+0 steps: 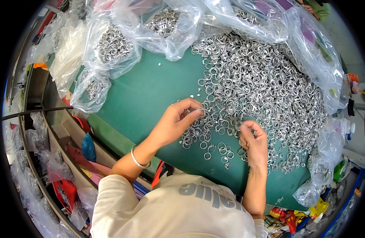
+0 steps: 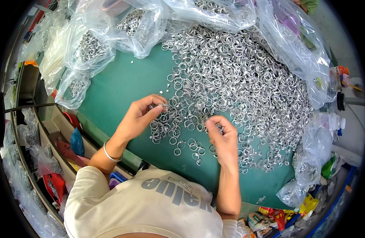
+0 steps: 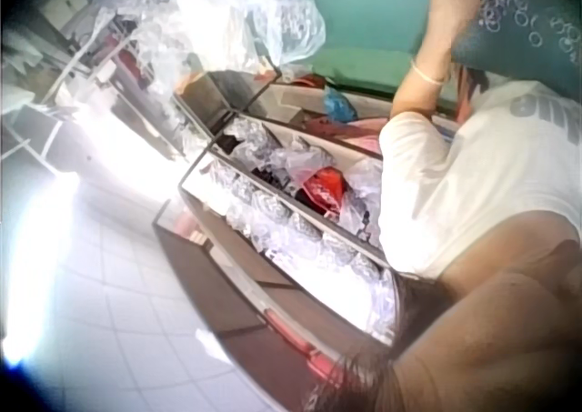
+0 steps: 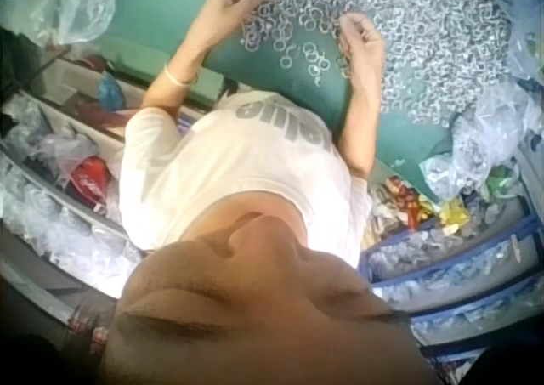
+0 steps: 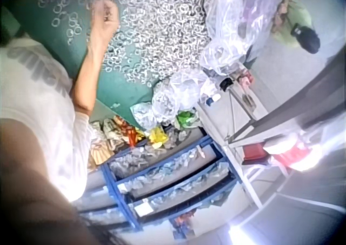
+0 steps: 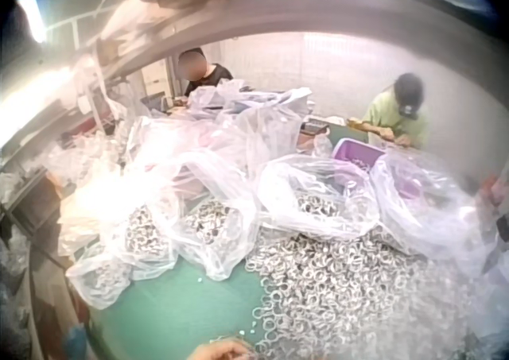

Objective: The person sorts and organizes metal rings on a desk by hand, picking them up individually or in small groups and moving them between piles or into bags.

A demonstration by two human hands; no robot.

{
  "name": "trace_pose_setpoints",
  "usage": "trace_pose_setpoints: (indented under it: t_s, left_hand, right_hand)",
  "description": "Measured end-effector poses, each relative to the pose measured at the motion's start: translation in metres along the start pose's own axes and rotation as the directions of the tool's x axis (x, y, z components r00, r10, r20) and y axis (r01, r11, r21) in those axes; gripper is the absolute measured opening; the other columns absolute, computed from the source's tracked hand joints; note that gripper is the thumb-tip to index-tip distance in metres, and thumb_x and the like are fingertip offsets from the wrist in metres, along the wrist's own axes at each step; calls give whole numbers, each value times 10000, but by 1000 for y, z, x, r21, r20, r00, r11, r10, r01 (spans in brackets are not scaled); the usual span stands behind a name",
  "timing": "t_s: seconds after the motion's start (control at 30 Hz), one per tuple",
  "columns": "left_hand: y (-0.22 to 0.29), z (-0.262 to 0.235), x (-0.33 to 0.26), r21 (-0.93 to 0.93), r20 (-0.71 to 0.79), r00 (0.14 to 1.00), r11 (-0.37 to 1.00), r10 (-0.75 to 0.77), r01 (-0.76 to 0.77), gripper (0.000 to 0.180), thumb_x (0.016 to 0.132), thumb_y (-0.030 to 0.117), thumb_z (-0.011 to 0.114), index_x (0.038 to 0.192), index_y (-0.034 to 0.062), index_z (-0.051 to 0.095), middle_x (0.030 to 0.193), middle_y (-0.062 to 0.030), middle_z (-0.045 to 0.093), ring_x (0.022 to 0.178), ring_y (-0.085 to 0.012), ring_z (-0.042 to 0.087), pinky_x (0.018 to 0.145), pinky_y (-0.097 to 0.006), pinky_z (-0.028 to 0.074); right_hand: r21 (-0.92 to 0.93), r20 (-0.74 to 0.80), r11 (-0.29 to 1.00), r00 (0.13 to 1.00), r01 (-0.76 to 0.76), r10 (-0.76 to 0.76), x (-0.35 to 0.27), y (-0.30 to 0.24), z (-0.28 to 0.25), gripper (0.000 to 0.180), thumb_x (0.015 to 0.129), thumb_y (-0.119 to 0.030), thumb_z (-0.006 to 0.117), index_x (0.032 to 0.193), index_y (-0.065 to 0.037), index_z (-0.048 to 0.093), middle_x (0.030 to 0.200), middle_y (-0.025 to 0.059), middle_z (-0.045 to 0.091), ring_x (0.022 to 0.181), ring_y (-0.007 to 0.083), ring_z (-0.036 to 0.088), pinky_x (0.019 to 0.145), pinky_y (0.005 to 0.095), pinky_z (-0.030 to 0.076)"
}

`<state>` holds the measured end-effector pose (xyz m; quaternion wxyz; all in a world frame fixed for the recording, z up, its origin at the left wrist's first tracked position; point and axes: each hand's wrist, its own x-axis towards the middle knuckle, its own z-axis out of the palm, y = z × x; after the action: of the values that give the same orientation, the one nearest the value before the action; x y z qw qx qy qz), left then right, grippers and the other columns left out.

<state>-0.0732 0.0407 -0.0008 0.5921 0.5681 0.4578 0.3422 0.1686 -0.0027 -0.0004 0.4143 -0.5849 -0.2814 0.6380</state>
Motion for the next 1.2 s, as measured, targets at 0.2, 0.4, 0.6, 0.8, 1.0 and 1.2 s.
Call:
trace_pose_setpoints:
  t_s: [0.2,0.4,0.6,0.8,1.0,1.2]
  left_hand:
    - [-6,-5,-6,-612,318,947,754,-45,241,149,843,6,560,989,12,537,853,-165,620,617,-57,444,495,-187,308]
    - [-3,-10,-5,-696,193,974,683,-122,224,265,823,-29,504,1083,17,479,845,-139,612,643,-100,505,474,-189,327]
    - [0,-2,-8,-706,165,969,664,-183,246,148,879,82,522,1005,13,561,807,-103,561,616,-137,510,422,-204,334]
    - [-8,-2,-14,-771,349,903,472,-250,428,216,922,172,554,1049,5,606,727,-42,577,617,-120,564,462,-207,433]
    - [6,31,-26,-613,406,825,552,-393,565,246,935,176,540,1116,20,599,787,-65,619,650,-122,596,537,-205,494]
    - [7,56,-39,-713,539,754,272,-376,646,409,971,327,444,1204,4,537,1137,-102,561,1055,-201,547,953,-413,443]
  right_hand:
    - [359,9,933,1000,-31,30,-2,-10,5,196,888,-133,610,741,-69,497,749,48,604,570,89,504,389,190,301]
    - [-823,61,413,782,391,-620,9,1,28,127,750,-95,722,792,-42,615,686,65,605,554,188,568,502,298,446]
    - [-949,75,196,785,245,-615,16,5,39,105,743,-116,700,792,-41,644,740,82,622,643,234,609,517,338,453]
    - [-55,-16,989,990,137,-138,8,6,3,62,824,-36,592,879,-27,617,784,104,646,543,120,520,439,255,379]
    - [581,151,797,984,-163,91,-4,13,-8,227,846,-13,537,1070,-10,575,858,122,617,563,112,483,396,211,308]
    - [406,94,914,994,19,-63,-29,11,4,200,789,20,556,977,4,622,973,144,604,662,157,540,452,218,405]
